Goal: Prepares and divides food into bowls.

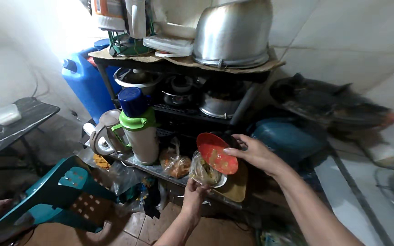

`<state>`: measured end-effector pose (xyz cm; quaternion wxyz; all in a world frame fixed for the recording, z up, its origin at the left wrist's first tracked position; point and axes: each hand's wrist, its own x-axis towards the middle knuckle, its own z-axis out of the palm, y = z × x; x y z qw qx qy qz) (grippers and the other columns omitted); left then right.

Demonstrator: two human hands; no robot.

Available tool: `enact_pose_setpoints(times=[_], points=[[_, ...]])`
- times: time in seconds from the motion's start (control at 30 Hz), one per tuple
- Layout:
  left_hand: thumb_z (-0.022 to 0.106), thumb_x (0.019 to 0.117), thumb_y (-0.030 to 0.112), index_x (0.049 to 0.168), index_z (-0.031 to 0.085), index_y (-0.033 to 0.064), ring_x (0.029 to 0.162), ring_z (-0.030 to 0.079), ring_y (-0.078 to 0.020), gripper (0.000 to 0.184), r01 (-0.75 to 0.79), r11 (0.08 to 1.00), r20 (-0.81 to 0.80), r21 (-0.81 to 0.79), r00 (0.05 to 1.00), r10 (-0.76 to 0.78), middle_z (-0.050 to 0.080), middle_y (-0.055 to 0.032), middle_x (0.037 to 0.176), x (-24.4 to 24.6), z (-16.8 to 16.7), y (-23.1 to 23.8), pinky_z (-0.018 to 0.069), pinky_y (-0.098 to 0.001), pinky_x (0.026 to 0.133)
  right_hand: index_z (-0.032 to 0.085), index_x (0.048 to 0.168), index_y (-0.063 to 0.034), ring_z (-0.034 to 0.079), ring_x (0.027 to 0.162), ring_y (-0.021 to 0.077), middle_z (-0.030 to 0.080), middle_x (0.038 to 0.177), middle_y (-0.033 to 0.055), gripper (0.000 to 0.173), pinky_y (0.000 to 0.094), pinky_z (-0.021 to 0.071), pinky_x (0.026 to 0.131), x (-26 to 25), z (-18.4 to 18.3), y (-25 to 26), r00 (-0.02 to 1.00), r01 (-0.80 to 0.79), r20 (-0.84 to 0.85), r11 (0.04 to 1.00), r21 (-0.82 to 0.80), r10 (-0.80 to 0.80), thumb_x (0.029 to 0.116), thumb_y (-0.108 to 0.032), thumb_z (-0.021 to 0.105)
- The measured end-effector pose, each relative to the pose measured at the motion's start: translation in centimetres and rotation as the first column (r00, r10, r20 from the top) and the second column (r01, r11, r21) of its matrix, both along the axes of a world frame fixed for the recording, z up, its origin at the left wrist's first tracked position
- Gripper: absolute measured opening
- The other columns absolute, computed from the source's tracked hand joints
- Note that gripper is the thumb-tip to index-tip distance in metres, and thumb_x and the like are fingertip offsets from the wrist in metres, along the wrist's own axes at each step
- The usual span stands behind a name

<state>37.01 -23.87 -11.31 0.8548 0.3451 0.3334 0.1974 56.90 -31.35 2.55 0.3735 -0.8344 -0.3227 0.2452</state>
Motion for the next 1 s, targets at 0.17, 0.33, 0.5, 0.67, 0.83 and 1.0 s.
enact_pose_setpoints(times=[0.17, 0.33, 0.5, 0.67, 0.83, 1.0], points=[[0.047, 0.1009, -0.006, 0.123, 0.055, -0.0054, 0.091, 0.066, -0.0136, 0.023, 0.013, 0.989, -0.021, 0.150, 1.000, -0.010, 0.065, -0.0102, 0.107, -0.6, -0.5, 1.3, 0.0567, -0.0299, 0.084, 0.051, 0.143, 0.0012, 0.060, 0.118, 0.0355, 0.060, 0.130, 0.0234, 0.069, 0.0526, 0.0489, 0.099, -1.1, -0.6, -1.1, 0.997, 0.036, -0.065, 0.999, 0.040, -0.034, 0.0885, -0.031, 0.080], [0.037, 0.1040, -0.003, 0.120, 0.049, -0.0007, 0.080, 0.067, -0.0182, 0.020, -0.109, 0.981, 0.080, -0.159, 0.989, 0.122, 0.064, -0.0107, 0.094, 0.2, 0.1, 2.9, 0.0593, -0.0335, 0.077, 0.050, 0.144, 0.0001, 0.058, 0.123, 0.0345, 0.058, 0.136, 0.0230, 0.070, 0.0508, 0.0470, 0.104, -2.0, -2.1, -1.3, 0.982, 0.124, -0.147, 0.991, 0.049, -0.116, 0.0890, -0.030, 0.080], [0.042, 0.1000, -0.010, 0.132, 0.046, -0.0010, 0.085, 0.068, -0.0190, 0.033, -0.009, 0.982, 0.111, -0.188, 0.993, 0.030, 0.065, -0.0119, 0.101, 0.2, 0.4, 2.8, 0.0588, -0.0333, 0.082, 0.047, 0.146, 0.0006, 0.054, 0.128, 0.0354, 0.054, 0.141, 0.0248, 0.073, 0.0509, 0.0448, 0.106, -2.8, -3.4, -1.0, 0.969, 0.176, -0.195, 0.980, 0.098, -0.155, 0.0889, -0.030, 0.080], [0.057, 0.0956, -0.007, 0.129, 0.053, -0.0071, 0.090, 0.068, -0.0145, 0.034, 0.102, 0.953, -0.015, 0.285, 0.995, -0.102, 0.066, -0.0131, 0.109, 0.6, -1.3, 2.9, 0.0585, -0.0308, 0.083, 0.049, 0.145, 0.0005, 0.056, 0.128, 0.0307, 0.057, 0.138, 0.0217, 0.068, 0.0470, 0.0465, 0.106, -2.7, -4.9, -0.8, 0.958, 0.155, -0.263, 0.976, 0.152, -0.111, 0.0904, -0.030, 0.077], [0.061, 0.0920, 0.003, 0.122, 0.070, -0.0031, 0.128, 0.053, -0.0431, 0.032, 0.292, 0.365, -0.331, 0.884, 0.943, 0.046, 0.059, -0.0261, 0.136, 0.2, -1.6, 3.9, 0.0416, -0.0567, 0.108, 0.054, 0.139, 0.0022, 0.059, 0.122, 0.0290, 0.061, 0.132, 0.0211, 0.053, 0.0460, 0.0474, 0.104, -1.7, -4.2, -0.8, 0.943, 0.130, -0.322, 0.982, 0.134, -0.081, 0.0975, -0.028, 0.069], [0.057, 0.0904, -0.004, 0.146, 0.057, 0.0161, 0.142, 0.044, -0.0401, 0.059, 0.532, -0.102, -0.528, 0.840, 0.847, 0.066, 0.051, -0.0080, 0.154, 0.3, -0.6, 4.2, 0.0310, -0.0682, 0.110, 0.050, 0.144, 0.0015, 0.055, 0.127, 0.0333, 0.056, 0.138, 0.0245, 0.063, 0.0476, 0.0453, 0.107, -1.3, -2.9, -0.2, 0.963, 0.011, -0.270, 1.000, -0.004, -0.012, 0.0943, -0.029, 0.074]])
